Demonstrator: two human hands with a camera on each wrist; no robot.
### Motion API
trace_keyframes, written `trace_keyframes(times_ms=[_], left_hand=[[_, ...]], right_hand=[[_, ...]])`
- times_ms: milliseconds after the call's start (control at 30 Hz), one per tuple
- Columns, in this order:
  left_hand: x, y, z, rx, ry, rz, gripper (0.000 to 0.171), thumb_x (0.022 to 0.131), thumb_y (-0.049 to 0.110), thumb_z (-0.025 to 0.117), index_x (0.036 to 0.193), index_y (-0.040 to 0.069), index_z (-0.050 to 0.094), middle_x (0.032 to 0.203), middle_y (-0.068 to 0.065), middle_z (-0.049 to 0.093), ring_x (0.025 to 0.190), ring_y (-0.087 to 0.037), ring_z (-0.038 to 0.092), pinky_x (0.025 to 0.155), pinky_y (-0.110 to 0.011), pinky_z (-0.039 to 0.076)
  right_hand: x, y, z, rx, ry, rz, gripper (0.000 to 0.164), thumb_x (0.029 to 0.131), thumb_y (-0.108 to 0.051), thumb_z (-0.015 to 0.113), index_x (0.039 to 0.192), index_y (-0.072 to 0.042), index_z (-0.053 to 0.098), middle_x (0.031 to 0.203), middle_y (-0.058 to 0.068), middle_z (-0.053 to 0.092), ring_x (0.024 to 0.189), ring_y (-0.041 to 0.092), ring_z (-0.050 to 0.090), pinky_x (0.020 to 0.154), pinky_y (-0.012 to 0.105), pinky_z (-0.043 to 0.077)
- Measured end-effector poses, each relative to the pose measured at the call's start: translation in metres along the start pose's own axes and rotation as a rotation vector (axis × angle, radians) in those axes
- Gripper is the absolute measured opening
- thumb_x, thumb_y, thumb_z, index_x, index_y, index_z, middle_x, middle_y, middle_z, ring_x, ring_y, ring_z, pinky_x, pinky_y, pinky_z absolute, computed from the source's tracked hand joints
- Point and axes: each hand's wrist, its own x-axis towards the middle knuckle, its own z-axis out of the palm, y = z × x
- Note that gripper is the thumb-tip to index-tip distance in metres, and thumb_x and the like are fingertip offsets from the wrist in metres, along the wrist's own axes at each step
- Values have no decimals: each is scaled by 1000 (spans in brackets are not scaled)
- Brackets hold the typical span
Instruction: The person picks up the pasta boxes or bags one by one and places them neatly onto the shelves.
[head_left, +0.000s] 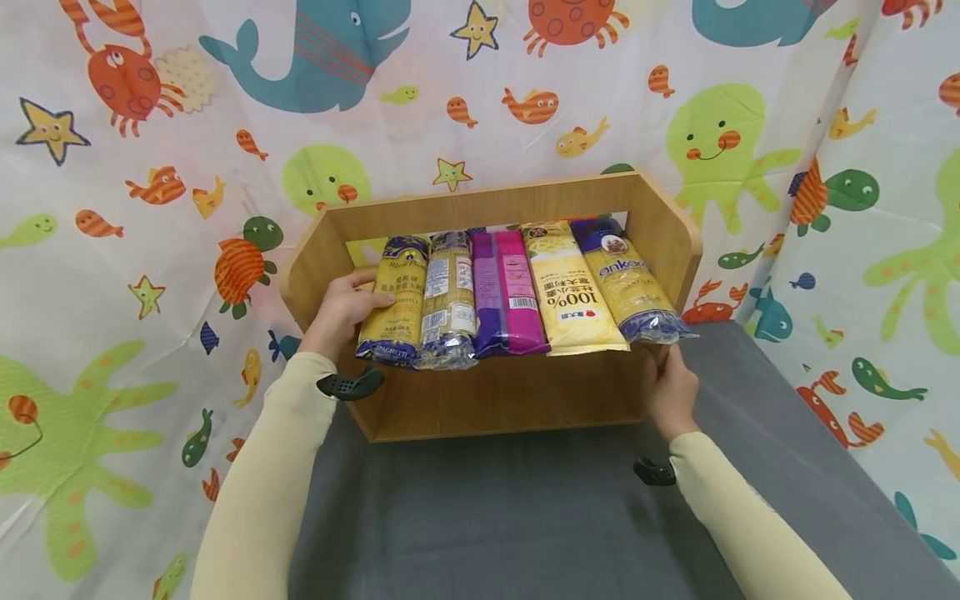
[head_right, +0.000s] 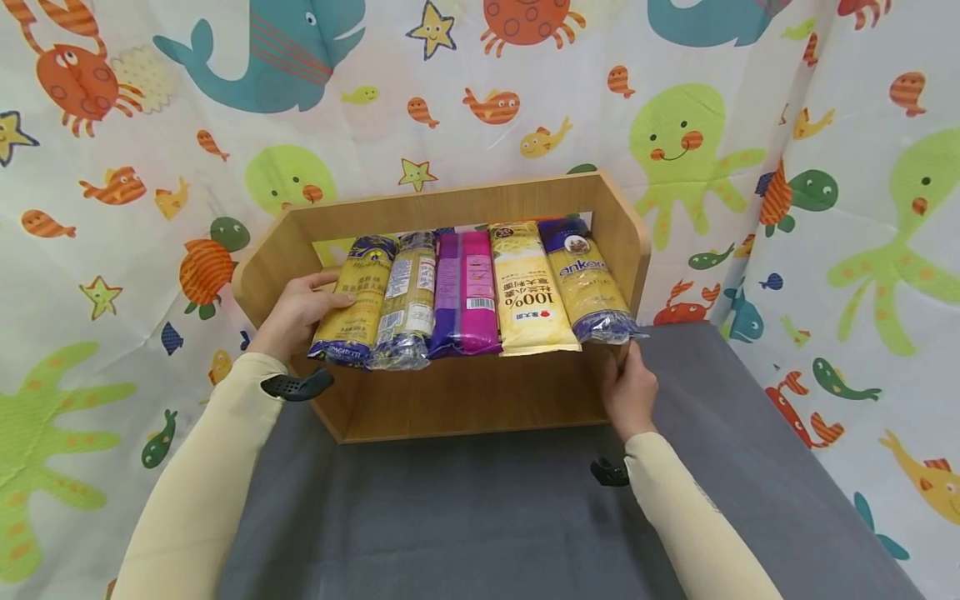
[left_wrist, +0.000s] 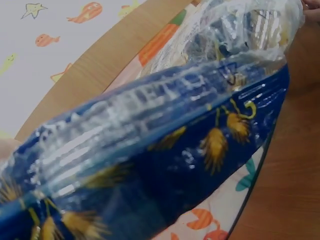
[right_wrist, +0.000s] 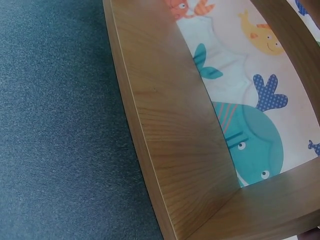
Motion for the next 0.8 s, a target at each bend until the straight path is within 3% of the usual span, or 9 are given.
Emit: trace_keyframes(times_ms=[333,533,667,800], left_hand=[[-3,-3,0,89,-7,68,64,97,19,69,156,19,43,141,-16,60,88,-17,69,68,-23,58],[-4,-3,1,84,-32,80,65,98,20,68,157,20,41,142,-14,62,91,-20,70,70,-25,60],[-8,-1,1,115,-34,83,67,98,19,68,158,20,38,142,-16,61,99,-24,70,74,-27,59],[-16,3,-1,142,-7,67,72,98,22,68,161,19,33,148,-16,55,114,-29,64,86,-35,58]], right_hand=[[1,-2,-2,-2,-33,20,20,102,-13,58,111,5,54,91,33,68,78,50,66,64,58,46],[-1,1,-1,-4,-36,25,22,103,-13,56,115,5,54,97,34,69,83,52,68,68,62,49],[-2,0,0,0,-35,16,21,103,-12,56,114,5,54,97,35,69,84,53,68,67,62,49],[-1,-1,-3,6,-13,-6,20,101,-10,58,111,6,55,93,35,68,80,54,66,65,63,47]])
